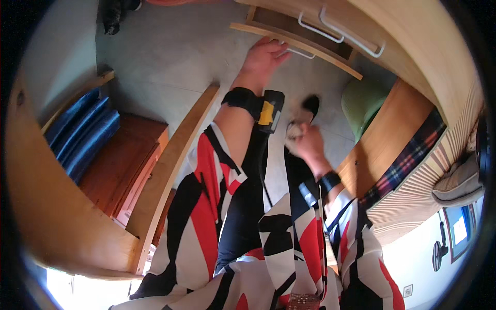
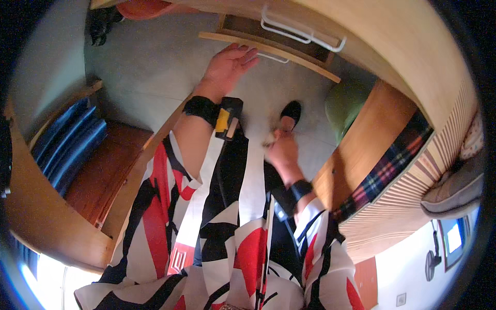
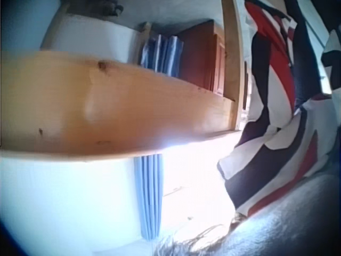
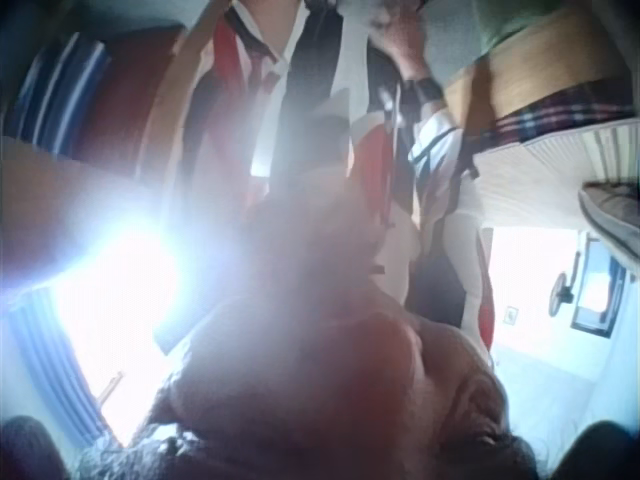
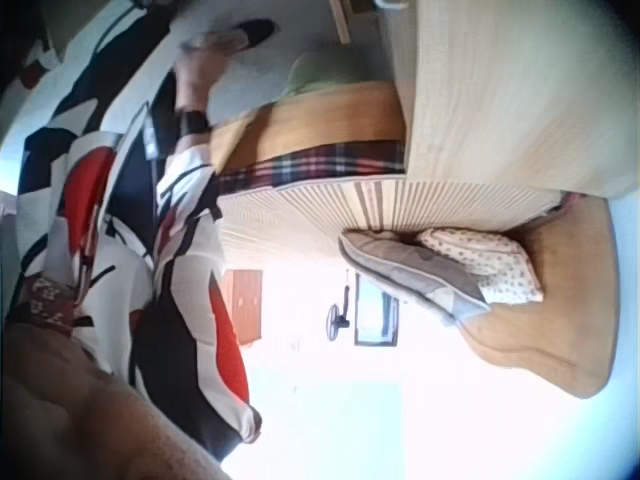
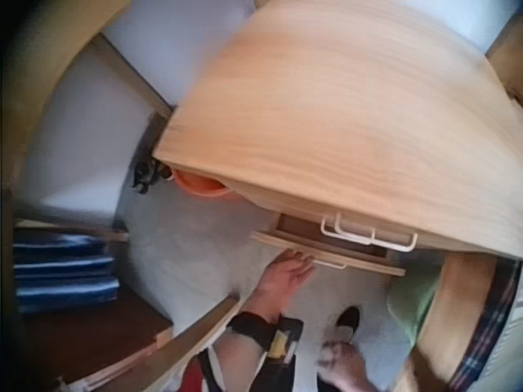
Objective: Wiping down multiple furniture surfaces including a desk, a table, and a bed headboard using a cloth.
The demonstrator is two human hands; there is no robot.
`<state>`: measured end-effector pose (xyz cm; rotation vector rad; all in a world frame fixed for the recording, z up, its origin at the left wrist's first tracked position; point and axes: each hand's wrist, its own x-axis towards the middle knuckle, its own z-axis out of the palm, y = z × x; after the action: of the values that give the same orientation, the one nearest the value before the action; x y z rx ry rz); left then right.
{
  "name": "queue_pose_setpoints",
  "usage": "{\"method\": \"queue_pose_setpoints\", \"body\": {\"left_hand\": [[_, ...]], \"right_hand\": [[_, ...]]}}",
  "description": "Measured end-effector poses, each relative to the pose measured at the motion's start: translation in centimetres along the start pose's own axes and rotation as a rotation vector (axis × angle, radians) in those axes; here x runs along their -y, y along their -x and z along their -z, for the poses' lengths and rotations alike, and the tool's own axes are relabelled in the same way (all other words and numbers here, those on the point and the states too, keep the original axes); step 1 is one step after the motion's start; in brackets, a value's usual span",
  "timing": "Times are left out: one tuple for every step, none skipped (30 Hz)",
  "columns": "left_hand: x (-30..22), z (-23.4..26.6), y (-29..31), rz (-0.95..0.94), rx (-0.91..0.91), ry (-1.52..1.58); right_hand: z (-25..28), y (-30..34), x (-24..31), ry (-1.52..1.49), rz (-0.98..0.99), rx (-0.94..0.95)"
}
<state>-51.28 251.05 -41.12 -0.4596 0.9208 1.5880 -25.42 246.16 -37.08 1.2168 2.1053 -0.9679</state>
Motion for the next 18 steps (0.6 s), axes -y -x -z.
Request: {"method": "queue_pose_setpoints", "body": {"left_hand": [[0.7, -1.7, -0.3, 0.001, 0.025, 0.016], [1.4, -3.5, -0.3, -0.023, 0.097, -0.157], [0.5, -3.5, 0.9, -0.072, 0.122, -0.372], [0.1, -2.9, 1.8, -0.126, 0.062, -0.597], [0.1, -1.5, 3.0, -0.184, -0.010, -0.820], [1.8, -1.6, 4.8, -0.206, -0.058, -0.916], [2.8, -0.6, 7.4, -0.250, -0.119, -1.029], [4.2, 1.2, 9.8, -0.441, -0.179, -1.222], [7.3, -3.5, 12.6, 0.053, -0.263, -1.255], [5.3, 2.1, 15.9, -0.089, -0.112, -1.328], [6.5, 4.7, 19.0, 0.113, -0.085, -0.957], [7.4, 4.2, 22.5, 0.200, -0.112, -0.599], [7.6, 4.8, 25.5, 0.291, -0.215, -0.634], [7.2, 4.2, 28.7, 0.294, -0.247, -0.679], [6.0, 3.5, 31.7, 0.301, -0.275, -0.726], [4.9, 3.4, 34.2, 0.329, -0.297, -0.770], [3.6, 3.6, 36.4, 0.354, -0.332, -0.809], [2.3, 3.7, 38.1, 0.310, -0.339, -0.793]], "right_hand": [[0.3, 1.2, 0.3, -0.069, 0.127, 0.013], [1.0, 3.0, 0.3, -0.125, 0.072, 0.054], [0.7, 4.3, 2.6, -0.162, 0.108, 0.109], [1.5, 5.6, 4.8, -0.239, 0.149, 0.151], [2.0, 6.9, 6.5, -0.313, 0.250, 0.095], [3.2, 8.4, 6.4, -0.295, 0.254, 0.084], [4.5, 9.5, 7.7, -0.289, 0.282, 0.067], [6.0, 10.7, 8.7, -0.263, 0.277, 0.087], [7.4, 12.6, 5.1, -0.204, 0.154, 0.097], [9.2, 13.8, 8.4, -0.243, 0.350, 0.029], [10.7, 15.0, 8.7, -0.256, 0.334, 0.042], [12.5, 16.3, 8.0, -0.230, 0.290, 0.029], [14.4, 17.7, 8.3, -0.215, 0.272, 0.023], [15.5, 18.9, 7.9, -0.203, 0.288, 0.006], [16.5, 19.9, 7.4, -0.183, 0.271, -0.018], [17.6, 20.7, 7.3, -0.160, 0.264, -0.044], [18.6, 21.4, 7.6, -0.148, 0.293, -0.060], [19.6, 21.9, 8.0, -0.137, 0.315, -0.084]]}}
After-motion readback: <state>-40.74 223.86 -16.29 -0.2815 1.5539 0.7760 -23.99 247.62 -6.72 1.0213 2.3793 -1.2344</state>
